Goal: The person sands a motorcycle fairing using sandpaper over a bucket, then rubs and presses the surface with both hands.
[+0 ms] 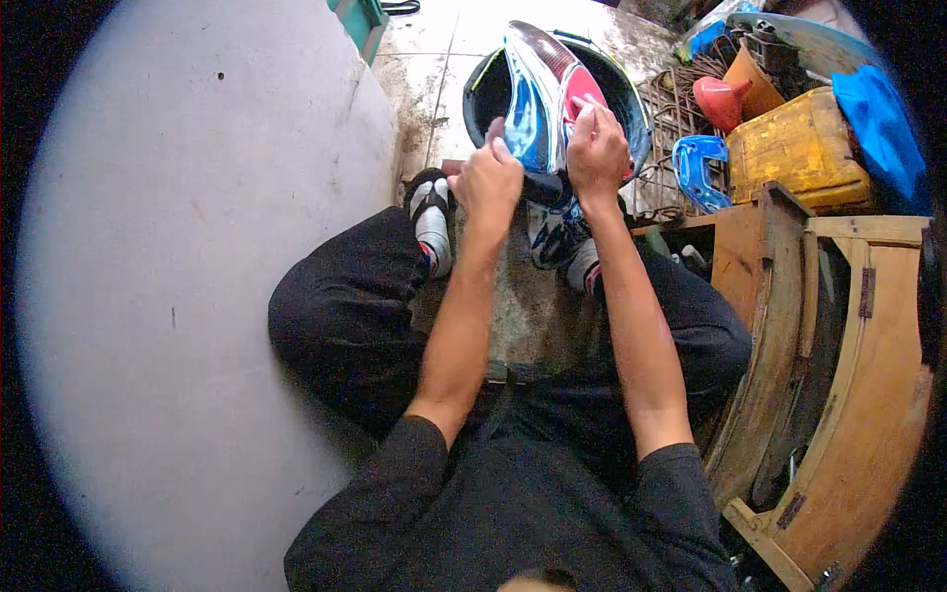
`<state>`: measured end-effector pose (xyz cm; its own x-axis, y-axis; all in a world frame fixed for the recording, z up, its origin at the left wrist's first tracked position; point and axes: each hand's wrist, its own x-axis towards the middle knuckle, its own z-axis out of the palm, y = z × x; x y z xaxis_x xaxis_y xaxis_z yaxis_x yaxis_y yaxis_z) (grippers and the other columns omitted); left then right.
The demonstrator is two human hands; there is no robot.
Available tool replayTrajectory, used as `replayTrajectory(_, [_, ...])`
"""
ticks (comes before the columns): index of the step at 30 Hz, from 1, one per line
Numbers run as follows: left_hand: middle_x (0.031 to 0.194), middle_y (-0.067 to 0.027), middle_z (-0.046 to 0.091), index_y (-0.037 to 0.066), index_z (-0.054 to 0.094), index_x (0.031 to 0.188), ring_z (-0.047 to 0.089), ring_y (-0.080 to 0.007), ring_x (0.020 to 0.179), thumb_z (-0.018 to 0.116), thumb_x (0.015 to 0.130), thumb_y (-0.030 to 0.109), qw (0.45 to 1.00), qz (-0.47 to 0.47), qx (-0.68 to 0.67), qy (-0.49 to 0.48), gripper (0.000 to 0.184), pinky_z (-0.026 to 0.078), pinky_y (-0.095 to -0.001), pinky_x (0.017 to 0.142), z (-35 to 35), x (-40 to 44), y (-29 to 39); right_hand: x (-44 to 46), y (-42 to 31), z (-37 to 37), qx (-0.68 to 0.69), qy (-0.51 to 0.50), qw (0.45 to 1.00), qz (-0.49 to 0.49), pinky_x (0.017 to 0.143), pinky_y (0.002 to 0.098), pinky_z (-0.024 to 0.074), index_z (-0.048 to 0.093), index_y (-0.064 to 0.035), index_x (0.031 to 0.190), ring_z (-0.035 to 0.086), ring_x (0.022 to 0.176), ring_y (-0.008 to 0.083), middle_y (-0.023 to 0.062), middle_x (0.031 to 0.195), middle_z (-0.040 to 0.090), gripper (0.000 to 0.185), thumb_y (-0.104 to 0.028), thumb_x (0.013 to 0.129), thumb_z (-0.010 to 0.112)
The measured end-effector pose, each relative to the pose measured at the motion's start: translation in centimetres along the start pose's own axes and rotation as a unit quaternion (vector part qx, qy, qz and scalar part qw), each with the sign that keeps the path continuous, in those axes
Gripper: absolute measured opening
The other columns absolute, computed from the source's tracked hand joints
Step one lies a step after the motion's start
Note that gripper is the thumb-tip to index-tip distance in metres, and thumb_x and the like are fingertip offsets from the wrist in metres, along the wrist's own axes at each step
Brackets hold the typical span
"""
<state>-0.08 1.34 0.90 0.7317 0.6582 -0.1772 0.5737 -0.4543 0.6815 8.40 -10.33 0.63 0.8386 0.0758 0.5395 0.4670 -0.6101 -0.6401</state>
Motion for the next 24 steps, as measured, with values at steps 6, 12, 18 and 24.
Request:
replayTrajectory(6, [0.094,-0.0271,0.071,0.0,0.073,0.107,0.069,-0.0422,0.093,0.042,0.1,0.033,0.994,0.107,-0.035,0.003,0.046,0.044,-0.0581,0.089,-0.6,-4.6,2.5,0.1,0.3,0.3,0.007,-0.001,1.0,-0.001,0.1,0.0441,0.0479,0.073,0.0014,0.103,0.067,0.106,0.0372,0.0222,0.111,0.071,0.036,-0.021,0.098,0.046])
replayTrajectory(12, [0.095,-0.0274,0.071,0.002,0.074,0.106,0.069,-0.0441,0.093,0.042,0.1,0.035,1.0,0.024,-0.013,0.004,0.046,0.045,-0.0581,0.089,0.7,-1.0,-0.6,-0.1,-0.2,-0.2,-0.002,0.003,1.0,0.002,0.1,0.0433,0.0476,0.074,0.0006,0.103,0.066,0.107,0.0369,0.0219,0.111,0.071,0.036,-0.021,0.098,0.046])
replayTrajectory(18, [0.092,-0.024,0.072,0.013,0.066,0.131,0.069,-0.0417,0.088,0.045,0.1,0.029,0.991,0.117,-0.057,0.024,0.041,0.045,-0.057,0.085,0.2,-5.5,2.0,0.1,0.0,0.2,-0.001,0.008,1.0,-0.001,0.097,0.0441,0.0495,0.073,0.003,0.098,0.068,0.103,0.039,0.0241,0.108,0.071,0.036,-0.021,0.097,0.046])
replayTrajectory(24, [0.092,-0.0256,0.071,0.01,0.071,0.12,0.069,-0.0439,0.089,0.045,0.1,0.033,0.998,0.026,-0.038,0.037,0.04,0.046,-0.0575,0.087,1.4,-2.0,-1.4,0.1,0.3,0.2,0.005,0.006,1.0,-0.007,0.097,0.0442,0.0495,0.073,0.0029,0.1,0.068,0.102,0.0387,0.0239,0.108,0.071,0.037,-0.021,0.097,0.046])
